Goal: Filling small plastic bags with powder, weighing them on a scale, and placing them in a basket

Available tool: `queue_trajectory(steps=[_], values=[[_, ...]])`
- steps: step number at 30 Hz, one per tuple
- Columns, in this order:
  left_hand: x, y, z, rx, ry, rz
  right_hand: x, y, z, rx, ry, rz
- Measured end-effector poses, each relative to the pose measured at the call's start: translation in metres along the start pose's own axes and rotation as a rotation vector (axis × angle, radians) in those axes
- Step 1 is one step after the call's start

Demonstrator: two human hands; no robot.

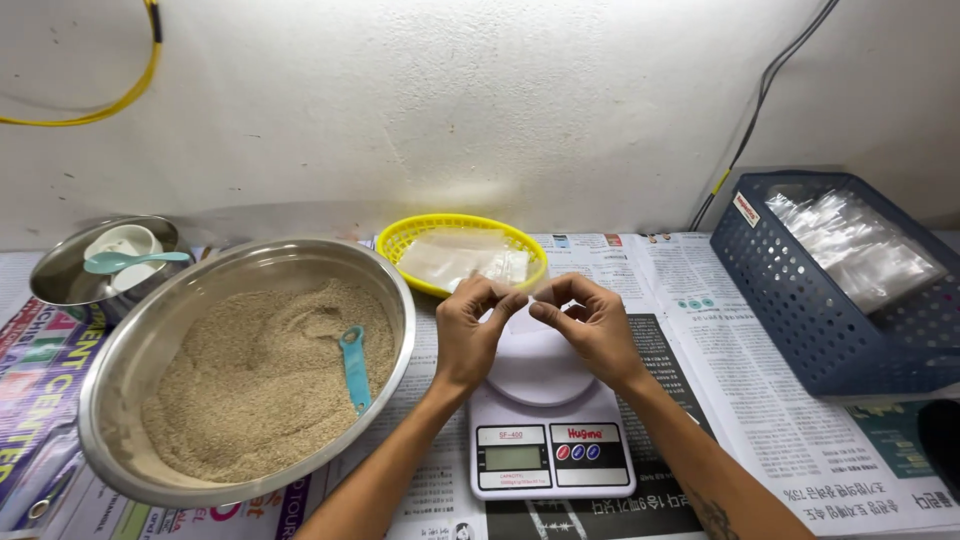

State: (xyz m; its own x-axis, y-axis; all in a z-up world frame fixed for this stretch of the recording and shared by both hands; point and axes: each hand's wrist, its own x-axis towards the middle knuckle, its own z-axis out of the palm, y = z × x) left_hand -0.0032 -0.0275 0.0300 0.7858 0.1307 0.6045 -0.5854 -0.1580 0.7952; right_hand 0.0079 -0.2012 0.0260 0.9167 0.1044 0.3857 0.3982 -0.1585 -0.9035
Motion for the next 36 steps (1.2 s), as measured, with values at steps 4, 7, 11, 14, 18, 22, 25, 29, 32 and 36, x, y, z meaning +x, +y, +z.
queue_trajectory(steps=[4, 7, 11, 14, 18, 22, 25, 29, 32, 36], values=[[-0.015, -0.020, 0.002, 0.077, -0.051, 0.029, -0.004, 0.005, 0.001, -0.013, -0.004, -0.011], [-0.019, -0.010, 0.000, 0.058, -0.039, 0.059, -0.008, 0.003, 0.009, 0.026, -0.002, -0.021], [-0.020, -0.006, -0.001, 0.047, -0.013, 0.022, -0.013, -0.010, 0.012, 0.007, 0.024, -0.038], [-0.018, 0.003, -0.004, 0.058, -0.007, -0.004, -0.015, -0.021, 0.016, -0.006, 0.022, -0.066], [-0.015, 0.006, -0.011, 0.094, -0.016, -0.004, -0.017, -0.042, 0.023, 0.044, 0.055, -0.051], [-0.015, -0.001, -0.015, 0.109, -0.045, 0.013, -0.014, -0.016, 0.018, 0.067, 0.096, -0.019], [-0.018, -0.004, -0.013, 0.098, -0.100, 0.011, -0.015, -0.016, 0.015, 0.028, 0.127, -0.026], [-0.019, -0.010, -0.012, 0.114, -0.133, 0.090, -0.015, -0.009, 0.015, 0.005, 0.143, -0.044], [-0.018, -0.012, -0.012, 0.126, -0.134, 0.124, -0.016, -0.021, 0.021, -0.008, 0.125, -0.073], [-0.019, -0.018, -0.016, 0.196, -0.156, 0.152, -0.017, -0.028, 0.023, -0.053, 0.089, -0.066]])
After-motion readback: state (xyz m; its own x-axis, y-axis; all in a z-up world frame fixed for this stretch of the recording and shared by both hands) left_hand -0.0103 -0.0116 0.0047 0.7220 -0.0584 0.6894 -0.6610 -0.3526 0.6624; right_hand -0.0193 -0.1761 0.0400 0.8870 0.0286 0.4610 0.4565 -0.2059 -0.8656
